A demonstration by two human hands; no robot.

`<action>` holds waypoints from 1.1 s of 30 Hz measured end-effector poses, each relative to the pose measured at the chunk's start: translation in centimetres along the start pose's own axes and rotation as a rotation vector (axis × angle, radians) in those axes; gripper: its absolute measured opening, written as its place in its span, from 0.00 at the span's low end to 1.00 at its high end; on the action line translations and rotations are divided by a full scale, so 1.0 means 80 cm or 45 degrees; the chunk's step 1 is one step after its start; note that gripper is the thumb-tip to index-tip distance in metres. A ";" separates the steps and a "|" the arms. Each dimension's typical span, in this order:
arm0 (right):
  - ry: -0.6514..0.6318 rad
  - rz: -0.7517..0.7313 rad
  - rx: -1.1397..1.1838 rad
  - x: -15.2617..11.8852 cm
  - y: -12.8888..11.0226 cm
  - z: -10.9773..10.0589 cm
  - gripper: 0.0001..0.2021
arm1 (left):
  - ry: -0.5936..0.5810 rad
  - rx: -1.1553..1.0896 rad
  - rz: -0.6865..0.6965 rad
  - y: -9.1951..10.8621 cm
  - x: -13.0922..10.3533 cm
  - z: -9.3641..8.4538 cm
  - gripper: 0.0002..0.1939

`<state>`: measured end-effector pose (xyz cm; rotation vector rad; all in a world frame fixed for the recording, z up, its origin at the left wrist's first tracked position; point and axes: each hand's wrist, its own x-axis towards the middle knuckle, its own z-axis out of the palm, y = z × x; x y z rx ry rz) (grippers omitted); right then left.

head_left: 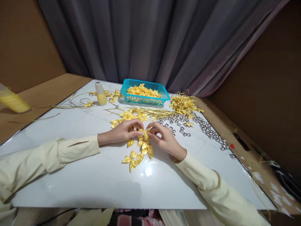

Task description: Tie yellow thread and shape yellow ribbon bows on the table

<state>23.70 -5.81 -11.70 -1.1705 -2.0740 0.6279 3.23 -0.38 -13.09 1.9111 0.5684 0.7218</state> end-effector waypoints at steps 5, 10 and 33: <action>-0.001 -0.057 -0.061 -0.001 0.001 0.000 0.06 | -0.004 0.006 0.012 -0.001 0.000 0.000 0.07; -0.016 -0.065 -0.080 -0.001 0.002 -0.001 0.06 | -0.018 0.017 0.025 0.000 0.000 0.000 0.06; -0.180 -0.160 -0.012 0.001 0.002 -0.007 0.05 | -0.147 0.448 0.253 0.000 -0.003 -0.005 0.09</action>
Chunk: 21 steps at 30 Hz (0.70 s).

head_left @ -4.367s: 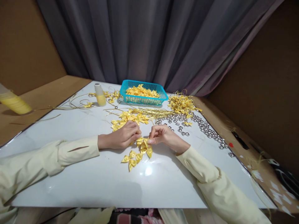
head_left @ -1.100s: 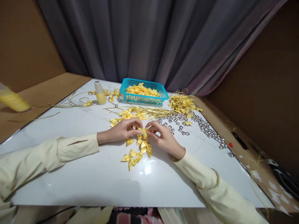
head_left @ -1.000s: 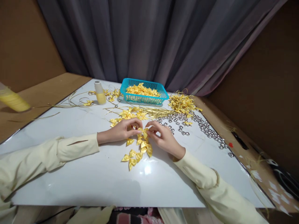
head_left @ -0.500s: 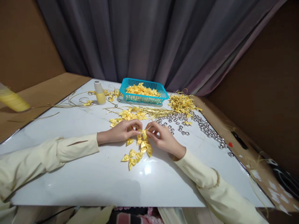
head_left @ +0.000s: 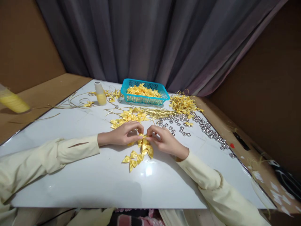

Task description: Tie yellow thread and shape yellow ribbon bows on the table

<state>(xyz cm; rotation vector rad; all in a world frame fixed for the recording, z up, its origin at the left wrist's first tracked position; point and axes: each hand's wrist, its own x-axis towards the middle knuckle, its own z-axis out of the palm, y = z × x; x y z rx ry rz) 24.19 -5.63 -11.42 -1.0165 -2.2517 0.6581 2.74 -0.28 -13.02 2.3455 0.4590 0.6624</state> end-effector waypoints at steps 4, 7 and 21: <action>-0.012 -0.038 -0.024 0.000 -0.002 -0.001 0.05 | -0.003 0.111 0.037 -0.001 0.001 0.001 0.10; -0.015 -0.040 -0.036 0.000 -0.001 -0.001 0.05 | -0.001 0.146 0.029 -0.002 0.000 0.003 0.09; -0.019 -0.043 -0.006 -0.001 0.000 0.000 0.04 | 0.067 0.207 0.137 -0.003 -0.002 0.006 0.05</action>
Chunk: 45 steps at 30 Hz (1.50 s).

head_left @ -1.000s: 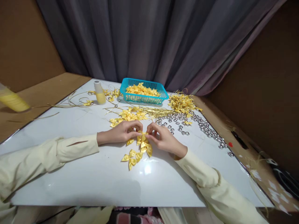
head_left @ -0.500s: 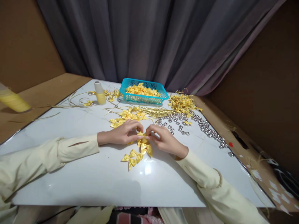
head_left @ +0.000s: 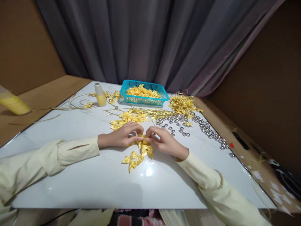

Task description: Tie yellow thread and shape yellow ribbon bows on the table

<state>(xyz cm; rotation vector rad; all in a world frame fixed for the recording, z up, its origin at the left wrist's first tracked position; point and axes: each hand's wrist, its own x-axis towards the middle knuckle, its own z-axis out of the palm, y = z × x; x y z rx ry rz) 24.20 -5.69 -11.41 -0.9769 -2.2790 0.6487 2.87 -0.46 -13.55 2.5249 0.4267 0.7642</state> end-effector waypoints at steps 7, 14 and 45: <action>0.011 -0.026 -0.016 0.000 -0.003 0.000 0.05 | -0.023 0.053 -0.066 0.000 0.001 -0.001 0.09; 0.022 0.038 0.073 0.001 -0.008 -0.003 0.06 | -0.113 0.002 -0.020 0.001 0.002 -0.003 0.11; -0.035 0.516 0.862 0.003 0.003 -0.005 0.16 | -0.066 -0.164 -0.060 0.000 0.008 -0.008 0.22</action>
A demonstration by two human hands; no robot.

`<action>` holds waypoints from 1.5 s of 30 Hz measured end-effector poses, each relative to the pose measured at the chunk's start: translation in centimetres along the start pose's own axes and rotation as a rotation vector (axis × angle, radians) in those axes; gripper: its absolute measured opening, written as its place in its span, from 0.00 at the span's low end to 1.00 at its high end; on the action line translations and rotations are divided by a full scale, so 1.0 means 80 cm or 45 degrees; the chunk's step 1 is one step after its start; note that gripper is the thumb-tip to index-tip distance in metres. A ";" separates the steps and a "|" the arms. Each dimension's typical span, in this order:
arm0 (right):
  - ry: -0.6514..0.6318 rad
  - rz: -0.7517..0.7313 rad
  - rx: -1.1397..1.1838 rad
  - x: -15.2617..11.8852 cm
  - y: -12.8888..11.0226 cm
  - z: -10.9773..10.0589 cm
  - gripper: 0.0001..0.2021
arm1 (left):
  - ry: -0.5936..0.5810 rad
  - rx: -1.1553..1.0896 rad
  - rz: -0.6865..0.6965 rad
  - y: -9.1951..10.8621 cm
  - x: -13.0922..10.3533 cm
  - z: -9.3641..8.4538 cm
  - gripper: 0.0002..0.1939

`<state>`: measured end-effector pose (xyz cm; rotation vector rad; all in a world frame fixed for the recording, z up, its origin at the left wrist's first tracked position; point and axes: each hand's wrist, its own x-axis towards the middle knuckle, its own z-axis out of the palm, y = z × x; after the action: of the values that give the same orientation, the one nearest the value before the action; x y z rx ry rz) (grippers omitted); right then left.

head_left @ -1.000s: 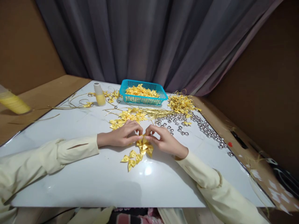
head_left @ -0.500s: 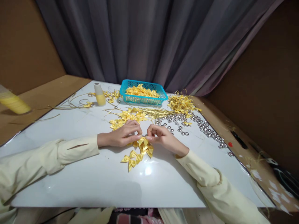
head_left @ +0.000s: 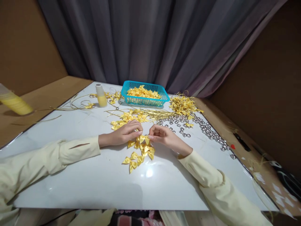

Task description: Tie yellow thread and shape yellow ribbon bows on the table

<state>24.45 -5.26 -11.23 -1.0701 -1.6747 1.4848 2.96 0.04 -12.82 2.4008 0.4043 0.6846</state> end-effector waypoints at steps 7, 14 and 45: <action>-0.032 -0.037 -0.113 0.003 0.005 0.002 0.15 | -0.024 0.063 -0.027 0.000 -0.002 0.003 0.24; -0.010 0.064 0.012 0.000 -0.003 0.001 0.19 | -0.074 0.064 -0.003 0.004 -0.003 0.002 0.22; 0.160 0.180 -0.116 0.008 0.012 -0.010 0.21 | 0.076 -0.005 -0.140 -0.001 -0.002 0.001 0.24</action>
<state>25.01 -4.29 -12.09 -1.3271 -1.6202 1.4071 2.86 0.02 -12.99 2.3391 0.5550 0.7081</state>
